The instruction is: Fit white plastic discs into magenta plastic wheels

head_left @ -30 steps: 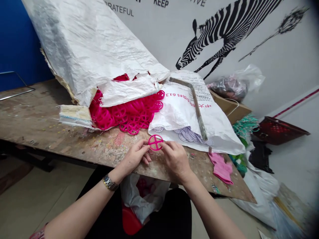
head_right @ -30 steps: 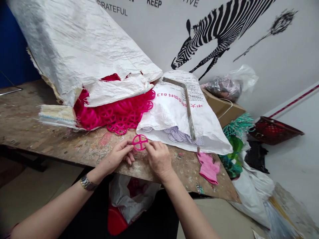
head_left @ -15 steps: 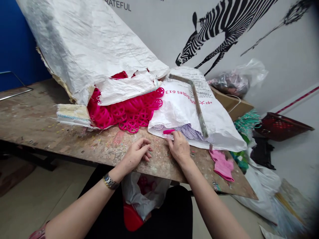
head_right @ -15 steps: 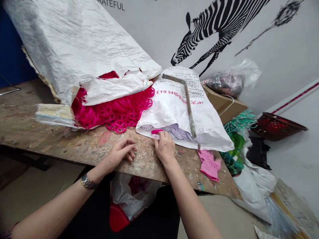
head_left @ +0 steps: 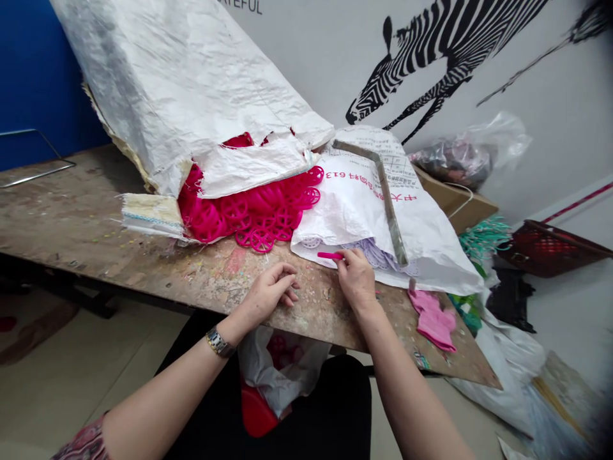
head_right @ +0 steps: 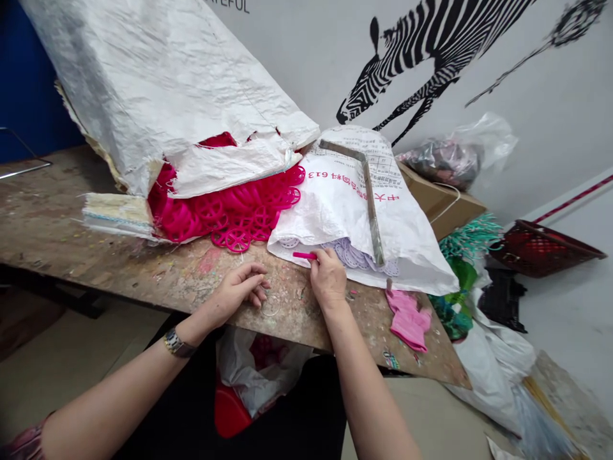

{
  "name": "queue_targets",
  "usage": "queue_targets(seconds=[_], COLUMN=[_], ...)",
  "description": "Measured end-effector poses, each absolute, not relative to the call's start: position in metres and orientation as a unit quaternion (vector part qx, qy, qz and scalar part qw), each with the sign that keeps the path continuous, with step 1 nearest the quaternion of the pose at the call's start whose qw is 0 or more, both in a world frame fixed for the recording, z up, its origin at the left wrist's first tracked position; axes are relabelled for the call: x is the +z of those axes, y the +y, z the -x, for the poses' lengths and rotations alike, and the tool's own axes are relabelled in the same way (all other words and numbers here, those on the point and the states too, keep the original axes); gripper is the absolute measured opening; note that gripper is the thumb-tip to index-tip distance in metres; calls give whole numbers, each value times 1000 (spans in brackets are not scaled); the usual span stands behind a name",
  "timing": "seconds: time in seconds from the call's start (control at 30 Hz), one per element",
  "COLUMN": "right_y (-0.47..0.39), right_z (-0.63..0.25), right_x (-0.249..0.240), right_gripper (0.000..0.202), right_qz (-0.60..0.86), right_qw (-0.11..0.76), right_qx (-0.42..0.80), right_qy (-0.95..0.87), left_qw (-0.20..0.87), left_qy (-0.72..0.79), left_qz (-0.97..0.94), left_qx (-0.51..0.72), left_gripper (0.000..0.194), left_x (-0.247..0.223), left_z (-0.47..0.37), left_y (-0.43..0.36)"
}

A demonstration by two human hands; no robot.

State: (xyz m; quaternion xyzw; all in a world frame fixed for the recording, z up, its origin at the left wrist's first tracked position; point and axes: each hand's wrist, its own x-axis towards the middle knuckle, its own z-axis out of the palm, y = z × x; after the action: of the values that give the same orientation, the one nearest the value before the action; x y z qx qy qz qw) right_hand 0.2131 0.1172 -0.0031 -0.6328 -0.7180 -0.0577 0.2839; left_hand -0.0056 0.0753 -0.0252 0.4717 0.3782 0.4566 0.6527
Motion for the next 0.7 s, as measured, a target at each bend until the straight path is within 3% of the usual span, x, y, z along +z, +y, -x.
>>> queue_targets(seconds=[0.17, 0.3, 0.7], right_y=[89, 69, 54], right_z=[-198, -180, -178], right_x=[5, 5, -10], right_gripper=[24, 26, 45], right_qz=[476, 439, 454], right_qw=[430, 403, 316], right_qx=[-85, -119, -109], right_qy=[-762, -794, -826], left_qw=[681, 710, 709], left_qy=[354, 321, 331], left_qz=[-466, -452, -438], left_qx=[440, 433, 443], left_gripper=[47, 56, 32], left_x=[-24, -20, -18], left_z=[8, 11, 12], left_y=[74, 72, 72])
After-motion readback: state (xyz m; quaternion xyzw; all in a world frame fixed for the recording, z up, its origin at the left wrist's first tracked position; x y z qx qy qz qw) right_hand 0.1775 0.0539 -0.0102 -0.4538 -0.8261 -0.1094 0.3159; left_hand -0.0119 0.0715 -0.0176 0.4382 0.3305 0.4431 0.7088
